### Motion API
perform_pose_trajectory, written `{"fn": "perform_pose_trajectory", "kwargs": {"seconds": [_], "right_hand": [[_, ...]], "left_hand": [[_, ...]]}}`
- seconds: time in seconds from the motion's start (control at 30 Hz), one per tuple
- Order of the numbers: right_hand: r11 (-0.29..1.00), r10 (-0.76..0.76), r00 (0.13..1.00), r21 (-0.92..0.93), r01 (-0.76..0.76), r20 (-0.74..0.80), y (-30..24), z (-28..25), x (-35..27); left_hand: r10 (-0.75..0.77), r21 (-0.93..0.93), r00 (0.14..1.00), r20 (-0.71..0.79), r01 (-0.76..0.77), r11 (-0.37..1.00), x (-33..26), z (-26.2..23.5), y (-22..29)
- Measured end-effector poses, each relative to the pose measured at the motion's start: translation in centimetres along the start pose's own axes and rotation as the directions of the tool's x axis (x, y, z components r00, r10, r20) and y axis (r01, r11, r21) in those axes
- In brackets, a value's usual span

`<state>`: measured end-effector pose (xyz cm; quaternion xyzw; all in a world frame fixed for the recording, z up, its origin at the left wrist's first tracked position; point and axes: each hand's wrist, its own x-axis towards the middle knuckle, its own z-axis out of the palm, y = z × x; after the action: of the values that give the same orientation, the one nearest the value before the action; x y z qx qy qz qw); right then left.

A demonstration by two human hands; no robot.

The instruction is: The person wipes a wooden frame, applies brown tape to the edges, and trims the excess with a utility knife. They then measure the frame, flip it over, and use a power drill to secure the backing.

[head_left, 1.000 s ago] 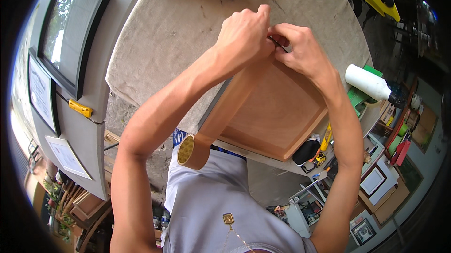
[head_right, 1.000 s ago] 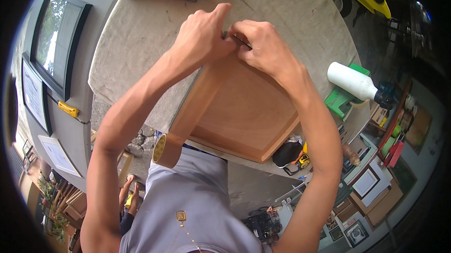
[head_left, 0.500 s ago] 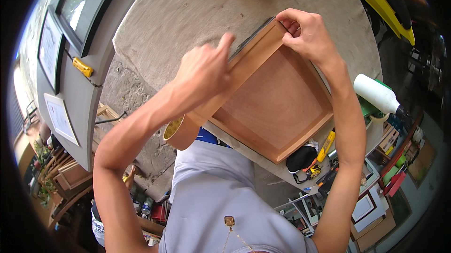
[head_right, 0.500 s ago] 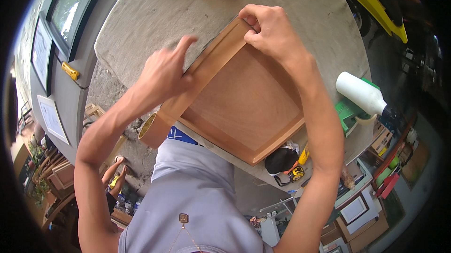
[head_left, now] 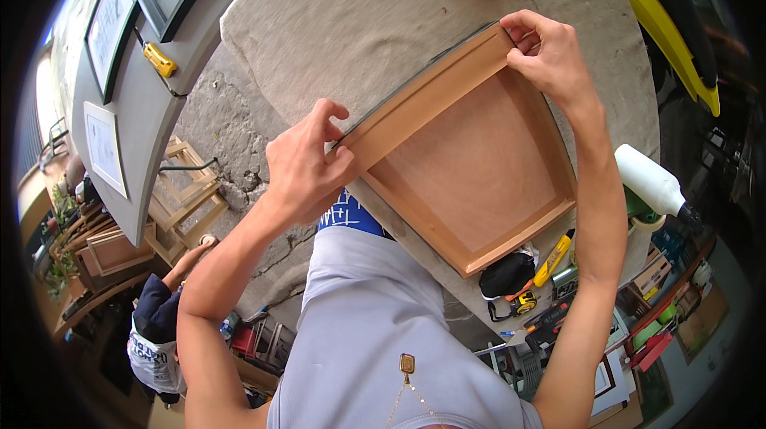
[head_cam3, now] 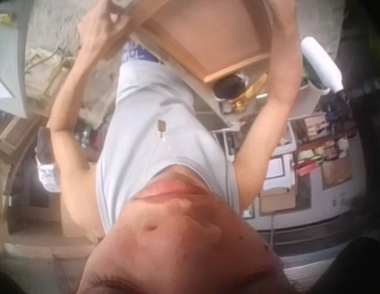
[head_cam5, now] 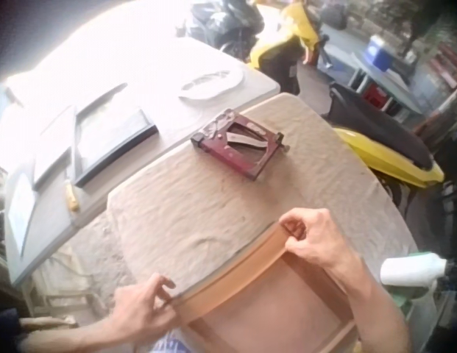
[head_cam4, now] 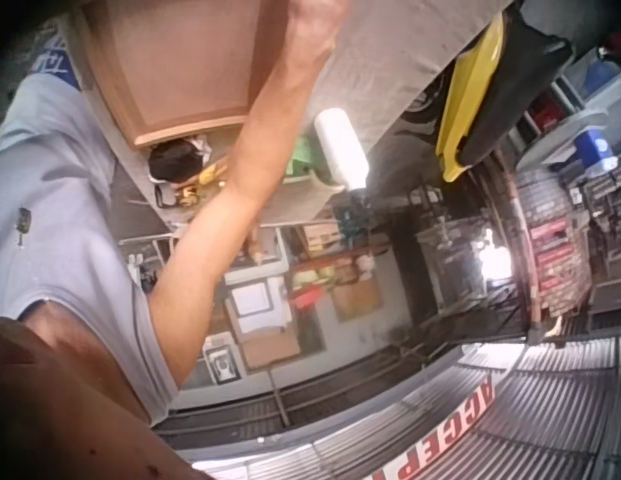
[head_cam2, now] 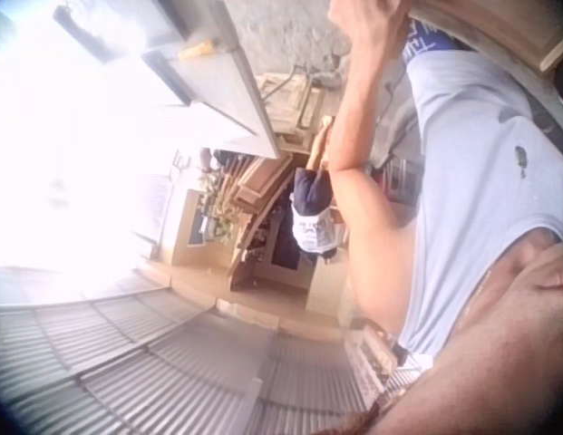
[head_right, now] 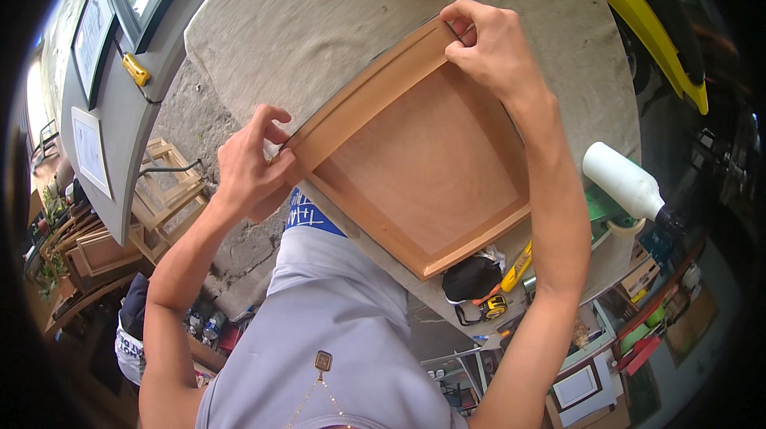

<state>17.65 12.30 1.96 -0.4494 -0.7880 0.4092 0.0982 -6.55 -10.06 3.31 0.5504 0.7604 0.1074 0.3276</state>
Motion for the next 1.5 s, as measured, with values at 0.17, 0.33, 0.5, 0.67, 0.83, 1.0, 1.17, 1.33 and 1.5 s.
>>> {"fn": "perform_pose_trajectory", "kwargs": {"seconds": [0.17,0.33,0.5,0.67,0.83,1.0,1.17,1.33,1.5], "right_hand": [[1.0,-0.003,1.0,-0.001,0.003,-0.01,0.0,0.1,0.1],[0.999,0.002,0.999,-0.032,-0.003,-0.038,0.1,0.4,0.1],[0.999,-0.021,0.998,-0.051,0.019,-0.051,0.2,0.4,-0.1],[0.989,-0.131,0.988,-0.083,0.124,-0.087,1.3,0.5,0.0],[0.91,-0.386,0.779,-0.342,0.234,-0.493,1.3,3.0,-2.8],[0.978,-0.187,0.735,-0.192,0.079,-0.652,-0.6,4.5,-13.6],[0.893,0.268,0.625,-0.054,-0.446,-0.733,2.3,3.5,-26.6],[0.595,0.638,0.465,0.009,-0.804,-0.614,5.1,3.7,-34.6],[0.615,0.686,0.456,0.118,-0.779,-0.566,6.3,4.8,-37.1]], "left_hand": [[-0.058,0.104,0.997,0.057,0.052,0.993,-0.4,0.2,1.5],[0.086,0.289,0.994,-0.062,-0.064,0.955,-1.1,1.8,0.0],[0.123,0.406,0.99,-0.067,-0.085,0.91,-1.8,2.5,0.9],[0.047,0.411,0.998,0.043,-0.061,0.91,-2.2,2.3,1.9],[0.022,0.424,0.998,0.051,-0.042,0.905,-2.0,3.1,1.5],[-0.001,0.278,0.997,0.076,-0.02,0.96,-1.7,1.8,1.2],[-0.003,-0.074,0.976,-0.218,-0.013,0.997,-0.8,-2.1,-7.0],[-0.211,0.019,0.779,-0.59,0.274,0.961,0.5,-7.8,-20.7],[-0.141,0.324,0.73,-0.669,0.457,0.829,1.4,-14.4,-32.2]]}}
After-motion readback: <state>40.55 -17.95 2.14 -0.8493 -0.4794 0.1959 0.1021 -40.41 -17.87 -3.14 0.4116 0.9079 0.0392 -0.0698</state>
